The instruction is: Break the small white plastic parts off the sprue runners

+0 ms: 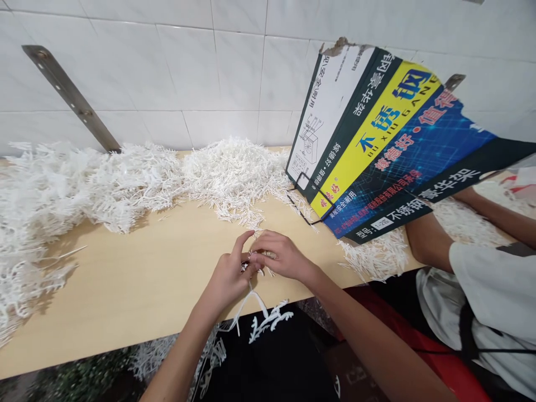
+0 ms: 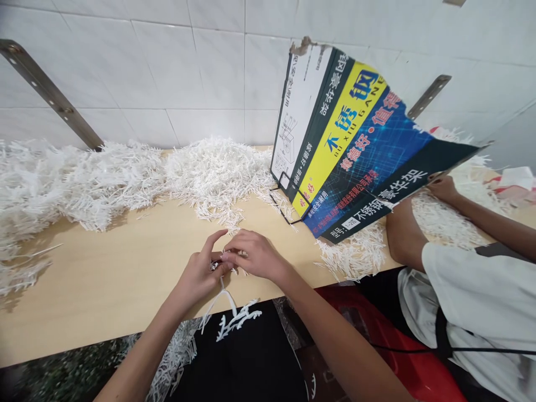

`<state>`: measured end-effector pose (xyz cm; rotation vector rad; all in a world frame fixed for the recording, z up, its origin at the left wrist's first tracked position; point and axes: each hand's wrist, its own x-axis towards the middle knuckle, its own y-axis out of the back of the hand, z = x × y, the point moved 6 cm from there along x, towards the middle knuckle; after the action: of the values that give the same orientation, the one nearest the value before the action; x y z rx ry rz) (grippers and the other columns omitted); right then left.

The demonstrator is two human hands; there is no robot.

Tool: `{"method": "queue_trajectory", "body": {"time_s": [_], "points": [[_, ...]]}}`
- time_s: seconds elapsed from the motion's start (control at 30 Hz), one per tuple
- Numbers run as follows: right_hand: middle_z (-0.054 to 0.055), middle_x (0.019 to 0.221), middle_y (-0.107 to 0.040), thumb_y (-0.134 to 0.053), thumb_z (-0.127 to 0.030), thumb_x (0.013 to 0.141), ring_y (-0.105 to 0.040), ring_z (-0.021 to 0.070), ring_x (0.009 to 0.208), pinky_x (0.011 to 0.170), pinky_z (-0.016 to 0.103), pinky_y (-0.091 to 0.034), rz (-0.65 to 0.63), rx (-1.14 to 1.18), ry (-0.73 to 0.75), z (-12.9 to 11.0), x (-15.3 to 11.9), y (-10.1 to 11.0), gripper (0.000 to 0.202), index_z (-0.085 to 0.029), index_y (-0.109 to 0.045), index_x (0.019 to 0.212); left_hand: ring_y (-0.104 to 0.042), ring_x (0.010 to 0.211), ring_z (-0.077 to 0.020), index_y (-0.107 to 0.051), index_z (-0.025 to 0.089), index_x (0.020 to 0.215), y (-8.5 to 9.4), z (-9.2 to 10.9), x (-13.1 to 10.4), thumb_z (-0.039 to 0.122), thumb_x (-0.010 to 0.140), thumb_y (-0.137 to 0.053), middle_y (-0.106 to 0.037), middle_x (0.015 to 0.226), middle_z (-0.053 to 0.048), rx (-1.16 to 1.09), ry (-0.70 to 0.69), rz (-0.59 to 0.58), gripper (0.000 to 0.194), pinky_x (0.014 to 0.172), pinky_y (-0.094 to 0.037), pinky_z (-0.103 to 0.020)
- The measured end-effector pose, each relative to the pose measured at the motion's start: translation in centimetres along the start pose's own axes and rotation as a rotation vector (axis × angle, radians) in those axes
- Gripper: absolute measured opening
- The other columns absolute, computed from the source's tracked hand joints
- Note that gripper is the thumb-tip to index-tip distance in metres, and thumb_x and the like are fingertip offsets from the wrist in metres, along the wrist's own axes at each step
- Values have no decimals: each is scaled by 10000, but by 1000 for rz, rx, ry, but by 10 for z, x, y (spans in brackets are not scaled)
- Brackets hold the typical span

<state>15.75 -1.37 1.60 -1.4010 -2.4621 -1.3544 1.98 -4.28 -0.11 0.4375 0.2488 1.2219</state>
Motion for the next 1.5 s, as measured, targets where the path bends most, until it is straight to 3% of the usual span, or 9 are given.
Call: {"method": "queue_trajectory", "body": {"time_s": [0.13, 0.3, 0.43, 0.6, 0.83, 1.1, 1.2, 1.3, 1.5], "points": [[19, 765, -652, -522, -409, 1037, -587, 158, 722, 694, 283, -454, 129, 62, -200, 18, -3, 8, 329, -208, -655, 814, -689, 740, -190, -368, 253, 1508, 1, 0, 0, 257, 919, -577, -800, 903, -10, -1, 8, 2, 626, 767, -474, -286], [-16, 710, -545, -447, -546, 1031, -483, 128, 571, 536, 245, -406, 656, 371, -513, 54, -23, 34, 406, -222, -547, 808, -659, 728, -178, -491, 261, 1418, 0, 1, -1, 267, 947, -543, -777, 853, -3, 31, -21, -51, 474, 746, -452, -276], [37, 894, -668, -522, -385, 1022, -606, 169, 750, 710, 293, -508, 451, 112, -405, 40, -10, 27, 221, -223, -673, 1025, -651, 742, -175, -525, 268, 1409, 1, 4, 0, 288, 962, -530, -766, 852, 1, 55, -38, -42, 447, 757, -449, -275], [124, 1347, -631, -445, -232, 1020, -571, 275, 1256, 1092, 451, -460, 345, -205, -251, 7, -8, 25, 413, -228, -589, 1407, -664, 742, -177, -605, 252, 1322, 6, 3, 2, 346, 956, -558, -748, 822, 4, 41, -11, 19, 381, 736, -464, -270], [112, 1708, -263, -546, -610, 974, -181, 366, 1586, 1260, 621, -210, 11, -419, -258, -11, -44, -9, 799, -272, -264, 1641, -665, 719, -195, -708, 208, 1129, 22, -9, -2, 550, 970, -547, -721, 762, -17, -163, 145, 281, 411, 697, -483, -284], [95, 1727, -206, -378, -562, 1052, -97, 337, 1608, 1253, 652, -159, 98, -363, -266, 27, 6, 8, 648, -271, -299, 1625, -615, 634, -193, -616, 186, 1193, 19, -12, -4, 676, 1013, -291, -681, 707, -28, -417, 153, 278, 614, 623, -455, -294], [87, 1607, -452, -385, -443, 1063, -313, 293, 1534, 1234, 565, -296, 183, -233, -18, 6, 6, 19, 495, -263, -467, 1516, -592, 591, -186, -538, 204, 1293, 14, -13, -4, 709, 1006, -221, -682, 701, -21, -493, 135, 214, 662, 576, -424, -283], [104, 1300, -683, -489, -428, 1021, -579, 293, 1244, 1077, 498, -471, 100, -183, 166, -14, -3, 10, 369, -238, -634, 1301, -518, 546, -160, -532, 200, 1319, 11, -10, -3, 692, 1016, -218, -653, 678, -12, -439, 88, 169, 657, 536, -364, -268], [80, 1022, -733, -630, -448, 966, -646, 239, 977, 872, 373, -523, 32, -95, 91, -22, 2, -11, 251, -211, -693, 1021, -559, 643, -157, -466, 208, 1396, 14, -3, -6, 602, 1053, -221, -626, 800, -15, -282, -35, 246, 577, 596, -420, -272]]}}
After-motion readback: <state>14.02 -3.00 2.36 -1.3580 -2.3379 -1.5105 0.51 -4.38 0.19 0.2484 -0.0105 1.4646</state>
